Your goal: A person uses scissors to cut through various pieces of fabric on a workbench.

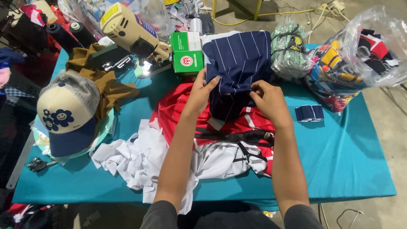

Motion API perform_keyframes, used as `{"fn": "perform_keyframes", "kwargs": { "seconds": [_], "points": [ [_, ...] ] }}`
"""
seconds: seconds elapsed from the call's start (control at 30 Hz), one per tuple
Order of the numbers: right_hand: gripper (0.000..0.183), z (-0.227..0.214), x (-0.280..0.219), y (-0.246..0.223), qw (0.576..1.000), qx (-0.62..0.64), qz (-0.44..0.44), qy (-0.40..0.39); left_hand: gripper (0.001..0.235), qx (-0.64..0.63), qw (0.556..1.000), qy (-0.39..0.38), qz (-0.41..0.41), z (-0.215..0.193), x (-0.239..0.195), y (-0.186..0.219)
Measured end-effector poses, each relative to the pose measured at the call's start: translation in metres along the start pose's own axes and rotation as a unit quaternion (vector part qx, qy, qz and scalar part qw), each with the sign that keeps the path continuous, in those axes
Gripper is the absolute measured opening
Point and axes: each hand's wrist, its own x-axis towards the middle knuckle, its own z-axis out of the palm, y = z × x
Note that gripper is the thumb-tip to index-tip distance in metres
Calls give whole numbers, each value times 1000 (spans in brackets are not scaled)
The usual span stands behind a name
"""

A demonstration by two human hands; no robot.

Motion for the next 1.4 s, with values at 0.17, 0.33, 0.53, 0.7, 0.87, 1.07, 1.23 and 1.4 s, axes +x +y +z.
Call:
{"fn": "perform_keyframes", "kwargs": {
  "seconds": [0.17, 0.33, 0.53, 0.7, 0.87, 1.07, 1.23, 1.4],
  "points": [
    [11, -15, 0, -8, 996, 79, -48, 12, 85, -6, 994, -112, -3, -27, 4, -4],
    [26, 2, 5, 26, 976, 212, -36, -40, 119, 137, 968, -199, 63, -34, 2, -11],
    [17, -17, -3, -1, 976, 216, -16, -33, 109, 109, 967, -230, 31, -4, -12, 20],
    [18, -25, -7, -16, 972, 230, -45, 17, 100, 95, 969, -224, 42, 4, -13, 30],
    [48, -27, -9, -28, 972, 166, -162, 28, 93, 83, 972, -215, 54, 16, -15, 36],
    [42, -6, -9, -31, 974, 89, -206, -12, 82, 66, 976, -197, 71, 27, -26, 42],
    [19, -3, -5, -24, 973, 80, -218, 9, 75, 56, 979, -181, 77, 27, -31, 52],
    [25, -16, -11, -35, 971, 140, -194, 31, 65, 36, 981, -167, 94, 25, -29, 68]
  ]
}}
